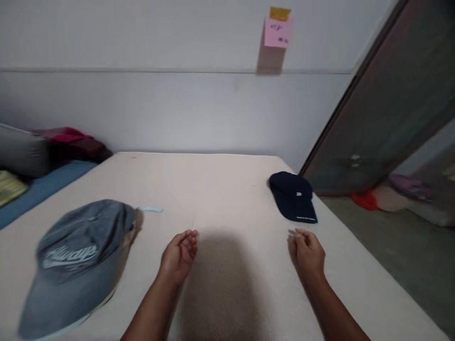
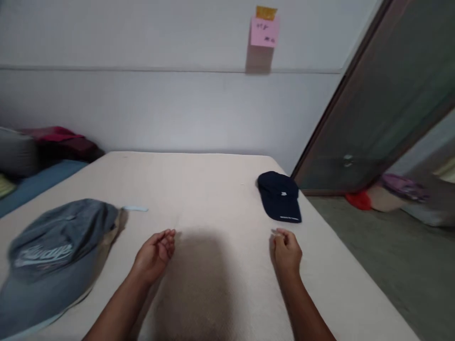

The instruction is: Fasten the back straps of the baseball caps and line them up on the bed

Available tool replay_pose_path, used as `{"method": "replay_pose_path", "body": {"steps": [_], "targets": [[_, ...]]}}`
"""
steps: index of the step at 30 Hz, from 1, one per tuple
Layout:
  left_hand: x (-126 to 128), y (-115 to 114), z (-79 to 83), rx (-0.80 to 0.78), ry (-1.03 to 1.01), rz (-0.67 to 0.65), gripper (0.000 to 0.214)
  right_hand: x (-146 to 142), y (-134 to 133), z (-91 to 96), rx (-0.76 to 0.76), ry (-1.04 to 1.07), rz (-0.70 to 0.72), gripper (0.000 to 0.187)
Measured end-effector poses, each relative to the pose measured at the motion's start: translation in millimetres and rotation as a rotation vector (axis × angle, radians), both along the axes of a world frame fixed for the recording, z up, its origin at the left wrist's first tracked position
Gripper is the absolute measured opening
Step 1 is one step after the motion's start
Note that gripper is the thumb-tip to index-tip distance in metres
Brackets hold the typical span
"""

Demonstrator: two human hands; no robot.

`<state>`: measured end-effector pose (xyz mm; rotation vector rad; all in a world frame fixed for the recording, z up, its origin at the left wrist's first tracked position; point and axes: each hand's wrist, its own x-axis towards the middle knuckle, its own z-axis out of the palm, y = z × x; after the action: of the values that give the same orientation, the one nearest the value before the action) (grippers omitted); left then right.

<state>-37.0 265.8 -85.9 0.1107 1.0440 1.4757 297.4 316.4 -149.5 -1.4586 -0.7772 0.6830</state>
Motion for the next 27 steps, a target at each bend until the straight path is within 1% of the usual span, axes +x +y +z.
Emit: {"method": "replay_pose_path", "body": {"steps": [1, 2, 3, 4, 5, 9, 12, 15, 17, 18, 19, 20, 21, 22, 23, 24, 25, 26, 27], "targets": [[-3, -1, 2.3, 0.021, 0.040, 0.039, 0.008, -8, -10, -0.6, -0.065, -0.199, 0.061, 0.022], [-7, -3, 4.9, 0.049, 0.087, 0.080, 0.006, -13, -18, -1.1, -0.111, -0.346, 0.146, 0.024], [-12, -5, 7.5, 0.081, 0.135, 0.121, 0.004, -17, -23, -1.3, -0.147, -0.455, 0.224, 0.024], [-18, -8, 10.0, 0.113, 0.176, 0.159, 0.005, -19, -25, -1.3, -0.180, -0.532, 0.269, 0.025], [-24, -11, 12.1, 0.147, 0.222, 0.194, 0.007, -20, -25, -1.2, -0.199, -0.587, 0.279, 0.026], [-57, -29, 17.1, 0.273, 0.510, 0.346, 0.014, -19, -15, -0.8, -0.241, -0.712, 0.254, 0.029], [-85, -48, 23.1, 0.288, 0.689, 0.449, 0.017, -19, -12, -0.2, -0.258, -0.757, 0.247, 0.031], [-121, -72, 35.4, 0.233, 0.872, 0.531, 0.017, -21, -13, 1.8, -0.266, -0.764, 0.243, 0.031], [-152, -87, 44.2, 0.172, 1.101, 0.560, 0.021, -22, -15, 3.6, -0.282, -0.767, 0.244, 0.029], [-169, -93, 47.7, 0.117, 1.231, 0.566, 0.027, -23, -15, 4.5, -0.286, -0.770, 0.246, 0.028], [-186, -97, 50.3, 0.019, 1.381, 0.574, 0.033, -23, -15, 5.4, -0.289, -0.773, 0.247, 0.027], [-203, -100, 52.0, -0.089, 1.528, 0.559, 0.041, -23, -15, 6.2, -0.289, -0.776, 0.248, 0.027], [-218, -102, 52.9, -0.174, 1.644, 0.510, 0.048, -24, -15, 6.9, -0.291, -0.777, 0.250, 0.026], [-232, -102, 53.1, -0.242, 1.715, 0.429, 0.055, -24, -15, 7.5, -0.295, -0.777, 0.251, 0.026], [-243, -100, 52.8, -0.279, 1.748, 0.332, 0.056, -24, -15, 8.0, -0.304, -0.774, 0.253, 0.025], [-252, -98, 52.1, -0.288, 1.753, 0.230, 0.054, -25, -15, 8.4, -0.315, -0.771, 0.256, 0.025], [-259, -94, 51.3, -0.291, 1.741, 0.162, 0.049, -25, -16, 8.8, -0.324, -0.766, 0.260, 0.024], [-264, -91, 50.6, -0.296, 1.718, 0.133, 0.042, -26, -16, 9.0, -0.329, -0.764, 0.262, 0.024], [-267, -88, 50.0, -0.309, 1.695, 0.138, 0.034, -26, -17, 9.0, -0.327, -0.763, 0.262, 0.024]]}}
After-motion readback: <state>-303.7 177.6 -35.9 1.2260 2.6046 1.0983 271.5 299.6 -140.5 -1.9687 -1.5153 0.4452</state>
